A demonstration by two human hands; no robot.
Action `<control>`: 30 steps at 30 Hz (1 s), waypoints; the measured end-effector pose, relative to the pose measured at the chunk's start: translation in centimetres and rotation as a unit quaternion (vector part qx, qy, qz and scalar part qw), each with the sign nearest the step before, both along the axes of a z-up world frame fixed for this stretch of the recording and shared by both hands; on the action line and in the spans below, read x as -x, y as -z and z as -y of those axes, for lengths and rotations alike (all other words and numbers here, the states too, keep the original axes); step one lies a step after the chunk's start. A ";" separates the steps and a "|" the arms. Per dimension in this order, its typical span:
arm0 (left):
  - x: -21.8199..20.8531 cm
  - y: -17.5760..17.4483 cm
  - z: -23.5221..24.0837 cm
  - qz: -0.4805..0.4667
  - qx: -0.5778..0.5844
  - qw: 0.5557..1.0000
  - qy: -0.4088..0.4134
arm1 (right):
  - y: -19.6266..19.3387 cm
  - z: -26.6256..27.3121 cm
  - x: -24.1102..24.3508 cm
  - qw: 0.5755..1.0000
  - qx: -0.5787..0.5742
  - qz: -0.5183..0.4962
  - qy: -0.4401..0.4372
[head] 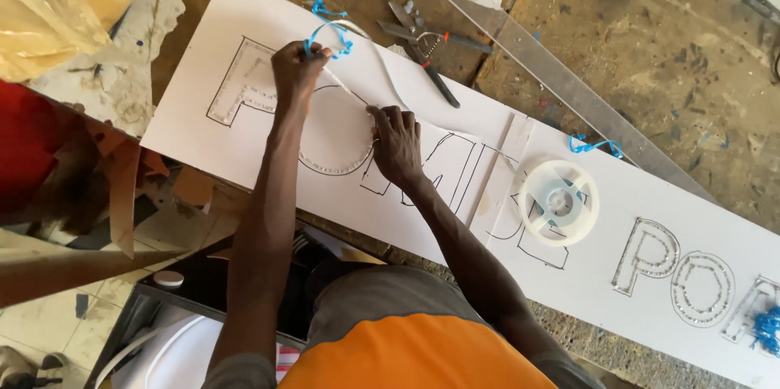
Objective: Applying blue flexible adhesive strips to the outlines of letters on a sign board
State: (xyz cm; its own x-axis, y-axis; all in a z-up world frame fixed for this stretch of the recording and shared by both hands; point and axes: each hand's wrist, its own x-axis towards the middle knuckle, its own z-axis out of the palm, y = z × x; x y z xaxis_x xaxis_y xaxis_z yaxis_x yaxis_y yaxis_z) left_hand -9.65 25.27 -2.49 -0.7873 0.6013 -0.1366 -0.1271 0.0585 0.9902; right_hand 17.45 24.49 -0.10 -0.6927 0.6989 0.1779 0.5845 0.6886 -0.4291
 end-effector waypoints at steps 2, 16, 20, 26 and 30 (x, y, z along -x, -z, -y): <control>0.8 -0.3 0.2 0.041 -0.013 0.999 -0.016 | -0.6 -0.1 0.2 0.999 -0.028 0.016 -0.011; 0.0 -5.2 1.5 0.164 -0.116 0.977 -0.068 | -0.7 3.3 -0.9 0.994 -0.106 -0.014 -0.034; -1.9 -10.4 1.3 0.053 -0.148 0.988 -0.004 | -0.7 2.7 -0.5 0.993 -0.109 -0.020 -0.035; 0.0 -5.9 1.1 -0.073 -0.140 0.987 -0.024 | -0.8 2.8 -0.6 0.997 -0.076 -0.011 -0.024; 1.2 -3.8 1.9 -0.131 -0.058 0.989 -0.027 | -0.7 2.6 0.1 0.997 -0.077 0.015 -0.010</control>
State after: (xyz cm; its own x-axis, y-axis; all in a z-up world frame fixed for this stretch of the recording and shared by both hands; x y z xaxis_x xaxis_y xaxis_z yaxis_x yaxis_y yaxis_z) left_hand -10.90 23.32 1.29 -0.8178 0.5570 0.1450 0.1358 -0.0581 0.9890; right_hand 17.40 21.88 0.60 -0.7124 0.6514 0.2610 0.5811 0.7561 -0.3012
